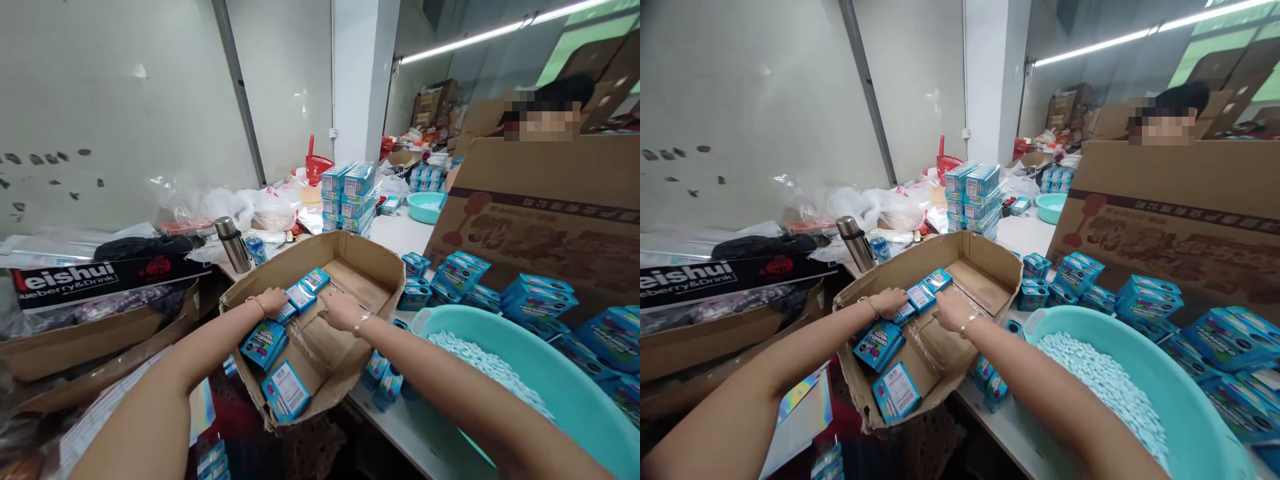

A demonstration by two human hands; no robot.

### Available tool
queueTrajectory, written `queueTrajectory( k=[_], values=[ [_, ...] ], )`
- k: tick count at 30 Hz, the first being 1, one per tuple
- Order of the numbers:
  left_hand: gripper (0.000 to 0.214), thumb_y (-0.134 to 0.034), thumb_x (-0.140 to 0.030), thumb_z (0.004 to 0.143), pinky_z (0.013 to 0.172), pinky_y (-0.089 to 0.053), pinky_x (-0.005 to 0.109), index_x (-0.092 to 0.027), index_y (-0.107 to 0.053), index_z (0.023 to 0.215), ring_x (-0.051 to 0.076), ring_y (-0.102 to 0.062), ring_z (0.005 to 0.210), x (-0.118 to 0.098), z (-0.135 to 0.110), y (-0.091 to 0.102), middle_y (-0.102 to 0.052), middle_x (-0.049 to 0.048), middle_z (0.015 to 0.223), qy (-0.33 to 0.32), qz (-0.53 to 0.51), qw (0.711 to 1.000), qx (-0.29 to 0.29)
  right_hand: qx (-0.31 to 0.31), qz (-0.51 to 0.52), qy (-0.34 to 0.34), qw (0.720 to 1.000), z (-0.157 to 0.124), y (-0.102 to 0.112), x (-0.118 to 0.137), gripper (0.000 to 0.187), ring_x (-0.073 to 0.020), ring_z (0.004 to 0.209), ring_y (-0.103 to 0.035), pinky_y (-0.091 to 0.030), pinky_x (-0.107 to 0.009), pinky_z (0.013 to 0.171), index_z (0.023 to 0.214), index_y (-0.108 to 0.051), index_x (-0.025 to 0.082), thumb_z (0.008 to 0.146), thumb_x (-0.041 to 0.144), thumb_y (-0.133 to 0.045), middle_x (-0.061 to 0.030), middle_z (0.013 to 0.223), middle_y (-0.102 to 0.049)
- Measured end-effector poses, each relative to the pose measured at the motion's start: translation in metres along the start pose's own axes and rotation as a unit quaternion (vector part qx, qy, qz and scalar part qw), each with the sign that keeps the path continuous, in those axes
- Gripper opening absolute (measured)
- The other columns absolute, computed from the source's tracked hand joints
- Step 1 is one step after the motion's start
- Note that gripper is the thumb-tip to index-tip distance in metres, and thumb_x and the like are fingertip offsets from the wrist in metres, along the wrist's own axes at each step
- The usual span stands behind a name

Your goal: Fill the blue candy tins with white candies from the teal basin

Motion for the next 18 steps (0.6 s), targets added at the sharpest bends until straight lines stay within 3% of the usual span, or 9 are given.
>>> queueTrajectory(
  k=[4, 8, 14, 18],
  values=[
    [0.056, -0.068, -0.006, 0.061, 0.095, -0.05, 0.047, -0.014, -0.059, 0.115, 0.034, -0.059, 0.116, 0.009, 0.0, -0.008, -0.062, 0.0201, 0.123, -0.061, 0.051, 0.997, -0.007, 0.038, 0.084, -0.133, 0.987, 0.064, -0.031, 0.024, 0.053, -0.0327, 0.12, -0.06, -0.047, -0.04, 0.094, 0.132, -0.051, 0.011, 0.09, 0.043, -0.058, -0.0232, 0.128, -0.062],
    [0.061, -0.07, -0.006, 0.058, 0.093, -0.052, 0.043, -0.014, -0.056, 0.117, 0.033, -0.059, 0.114, 0.017, -0.004, -0.015, -0.059, 0.0197, 0.126, -0.104, 0.078, 0.991, -0.031, 0.014, 0.158, -0.249, 0.955, 0.09, -0.05, 0.032, 0.057, -0.0322, 0.124, -0.058, -0.047, -0.037, 0.096, 0.132, -0.05, 0.009, 0.089, 0.045, -0.06, -0.024, 0.131, -0.06],
    [0.065, -0.073, -0.005, 0.056, 0.092, -0.052, 0.043, -0.013, -0.054, 0.117, 0.034, -0.062, 0.108, 0.017, -0.001, -0.015, -0.062, 0.0189, 0.119, -0.132, 0.087, 0.987, -0.043, -0.048, 0.198, -0.251, 0.946, 0.097, -0.073, 0.019, 0.057, -0.0327, 0.117, -0.062, -0.048, -0.038, 0.094, 0.123, -0.055, 0.01, 0.078, 0.04, -0.073, -0.0211, 0.126, -0.063],
    [0.064, -0.076, -0.011, 0.056, 0.091, -0.052, 0.042, -0.016, -0.055, 0.117, 0.033, -0.064, 0.107, 0.016, -0.007, -0.005, -0.064, 0.0164, 0.117, -0.141, 0.08, 0.986, -0.044, -0.035, 0.211, -0.248, 0.945, 0.095, -0.066, 0.006, 0.05, -0.033, 0.103, -0.067, -0.052, -0.038, 0.081, 0.105, -0.064, 0.016, 0.063, 0.034, -0.084, -0.0155, 0.11, -0.068]
  ],
)
Point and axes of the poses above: each hand's wrist, its own z-axis towards the middle knuckle, its own y-axis out of the back of the hand, x = y × z, the point moved 2 cm from there along z, towards the middle knuckle
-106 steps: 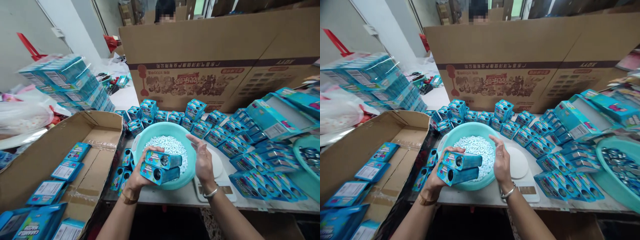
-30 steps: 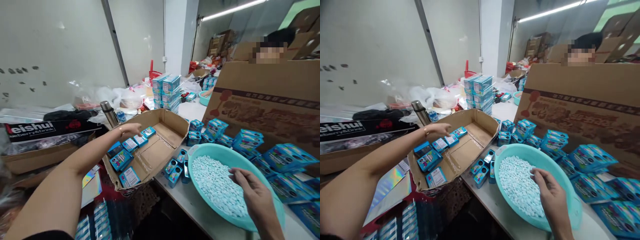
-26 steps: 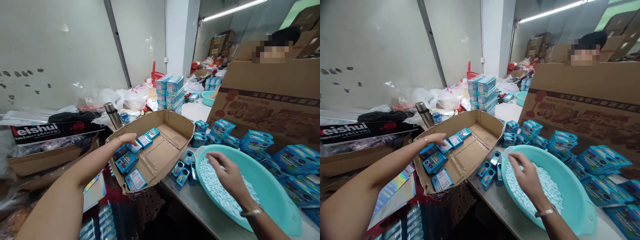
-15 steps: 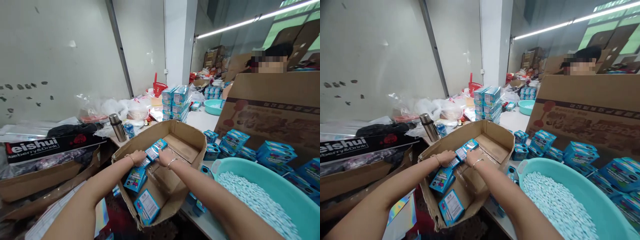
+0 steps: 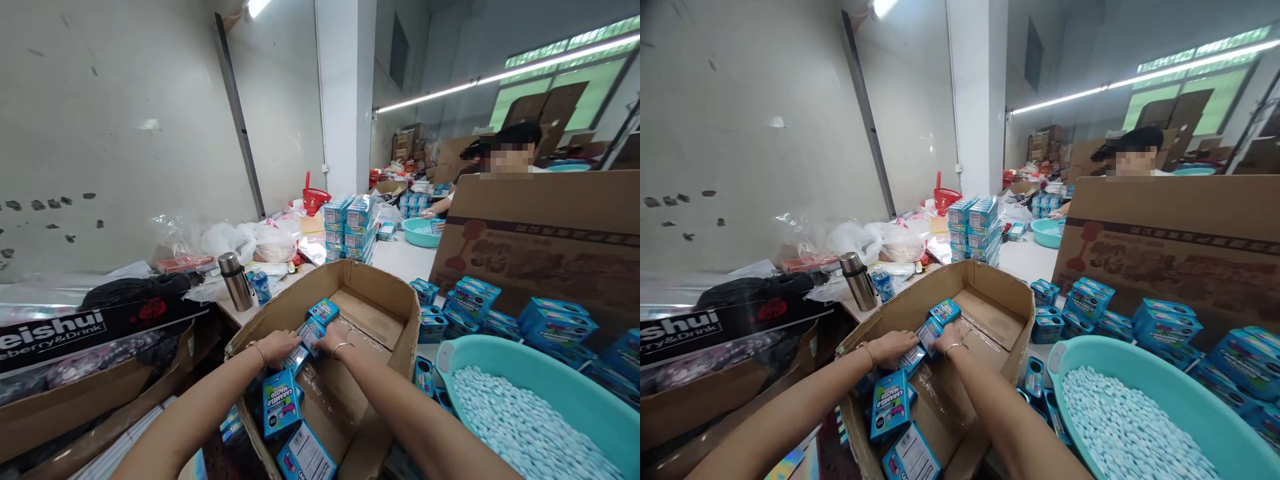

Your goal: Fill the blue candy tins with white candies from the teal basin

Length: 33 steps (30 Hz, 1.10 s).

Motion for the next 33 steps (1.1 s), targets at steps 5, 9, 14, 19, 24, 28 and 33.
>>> queueTrajectory(
  k=[5, 9, 14, 19, 24, 28, 33],
  values=[
    [0.072, -0.076, -0.022, 0.056, 0.099, -0.048, 0.045, -0.017, -0.051, 0.123, 0.034, -0.06, 0.113, 0.007, -0.022, 0.039, -0.06, 0.0149, 0.123, 0.055, -0.205, 0.967, -0.14, -0.075, 0.031, 0.113, 0.99, -0.017, 0.073, -0.015, 0.035, -0.0266, 0.096, -0.064, -0.049, -0.035, 0.082, 0.098, -0.065, 0.021, 0.065, 0.02, -0.078, -0.0083, 0.104, -0.066],
    [0.075, -0.073, -0.029, 0.064, 0.099, -0.047, 0.041, -0.022, -0.043, 0.133, 0.025, -0.059, 0.114, -0.019, -0.038, 0.081, -0.059, 0.0083, 0.127, -0.045, -0.534, 0.808, -0.245, -0.2, 0.218, 0.289, 0.911, -0.068, 0.146, -0.048, 0.036, -0.0203, 0.095, -0.06, -0.048, -0.033, 0.087, 0.106, -0.06, 0.022, 0.072, 0.024, -0.072, -0.0038, 0.104, -0.062],
    [0.085, -0.084, -0.043, 0.056, 0.094, -0.048, 0.039, -0.021, -0.051, 0.131, 0.028, -0.057, 0.111, -0.092, -0.054, 0.124, -0.063, 0.0083, 0.122, -0.151, -0.642, 0.712, -0.241, -0.22, 0.347, 0.341, 0.845, -0.162, 0.183, -0.1, 0.037, -0.0167, 0.087, -0.059, -0.05, -0.028, 0.079, 0.108, -0.057, 0.022, 0.079, 0.038, -0.073, -0.0014, 0.097, -0.061],
    [0.087, -0.089, -0.054, 0.047, 0.089, -0.051, 0.042, -0.018, -0.061, 0.122, 0.031, -0.064, 0.1, -0.186, -0.06, 0.142, -0.07, 0.01, 0.11, -0.162, -0.723, 0.636, -0.217, -0.337, 0.314, 0.262, 0.848, -0.247, 0.177, -0.148, 0.031, -0.0176, 0.08, -0.06, -0.052, -0.03, 0.074, 0.105, -0.056, 0.022, 0.083, 0.039, -0.069, -0.0019, 0.09, -0.063],
    [0.066, -0.08, -0.056, 0.065, 0.096, -0.052, 0.045, -0.026, -0.065, 0.122, 0.032, -0.064, 0.112, -0.303, -0.035, 0.117, -0.07, 0.0108, 0.116, -0.12, -0.808, 0.54, -0.201, -0.533, 0.193, 0.179, 0.804, -0.309, 0.15, -0.188, 0.025, -0.0231, 0.092, -0.061, -0.054, -0.039, 0.085, 0.111, -0.057, 0.025, 0.087, 0.029, -0.061, -0.0058, 0.099, -0.061],
    [0.067, -0.072, -0.065, 0.07, 0.099, -0.052, 0.044, -0.028, -0.062, 0.125, 0.03, -0.062, 0.119, -0.372, -0.003, 0.078, -0.066, 0.0103, 0.128, -0.082, -0.88, 0.447, -0.142, -0.519, 0.081, 0.167, 0.834, -0.339, 0.124, -0.206, 0.05, -0.0302, 0.121, -0.055, -0.052, -0.046, 0.098, 0.14, -0.045, 0.027, 0.091, 0.029, -0.055, -0.0137, 0.131, -0.051],
    [0.07, -0.082, -0.061, 0.058, 0.1, -0.051, 0.043, -0.02, -0.067, 0.114, 0.032, -0.065, 0.113, -0.41, 0.01, 0.072, -0.072, 0.0127, 0.115, -0.042, -0.9, 0.402, -0.164, -0.48, -0.053, 0.134, 0.865, -0.361, 0.097, -0.211, 0.075, -0.0407, 0.139, -0.035, -0.045, -0.061, 0.103, 0.157, -0.017, 0.026, 0.092, 0.034, -0.053, -0.0163, 0.153, -0.033]
  ],
)
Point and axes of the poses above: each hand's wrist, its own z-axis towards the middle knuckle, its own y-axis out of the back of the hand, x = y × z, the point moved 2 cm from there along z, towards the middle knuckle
